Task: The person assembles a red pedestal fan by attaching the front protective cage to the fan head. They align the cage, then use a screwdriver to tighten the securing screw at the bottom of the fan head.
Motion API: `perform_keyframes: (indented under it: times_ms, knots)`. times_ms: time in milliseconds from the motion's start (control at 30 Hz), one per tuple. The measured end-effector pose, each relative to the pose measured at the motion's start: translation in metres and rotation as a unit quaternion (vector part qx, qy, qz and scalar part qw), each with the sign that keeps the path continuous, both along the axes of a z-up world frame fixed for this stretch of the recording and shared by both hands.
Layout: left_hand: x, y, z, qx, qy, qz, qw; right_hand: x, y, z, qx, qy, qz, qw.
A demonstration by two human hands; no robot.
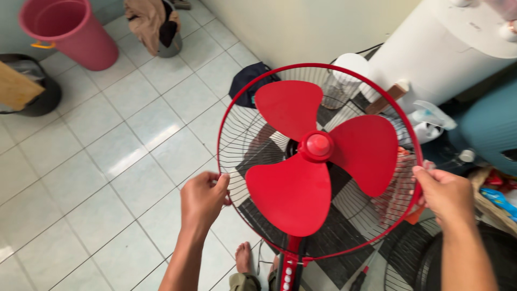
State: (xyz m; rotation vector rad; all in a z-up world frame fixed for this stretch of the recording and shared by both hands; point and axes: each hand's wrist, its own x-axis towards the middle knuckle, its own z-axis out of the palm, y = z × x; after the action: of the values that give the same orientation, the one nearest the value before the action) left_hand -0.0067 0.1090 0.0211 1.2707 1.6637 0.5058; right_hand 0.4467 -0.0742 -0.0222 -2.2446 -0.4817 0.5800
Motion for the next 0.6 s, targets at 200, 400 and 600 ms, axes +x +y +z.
perform_keyframes:
  times_ms: [200, 400, 600]
  knots:
    - [0.005, 0.027, 0.003, 0.045, 0.069, -0.003, 0.997, -0.001, -0.001, 0.005, -0.050, -0.017, 0.002, 0.999]
    - [0.012, 0.060, -0.009, 0.235, 0.120, -0.030, 0.964, -0.007, -0.001, 0.007, -0.032, -0.001, -0.001, 1.000]
    - [0.074, 0.129, -0.015, 0.472, 0.011, -0.130, 0.872, -0.011, 0.002, 0.015, -0.030, -0.021, 0.019, 0.999]
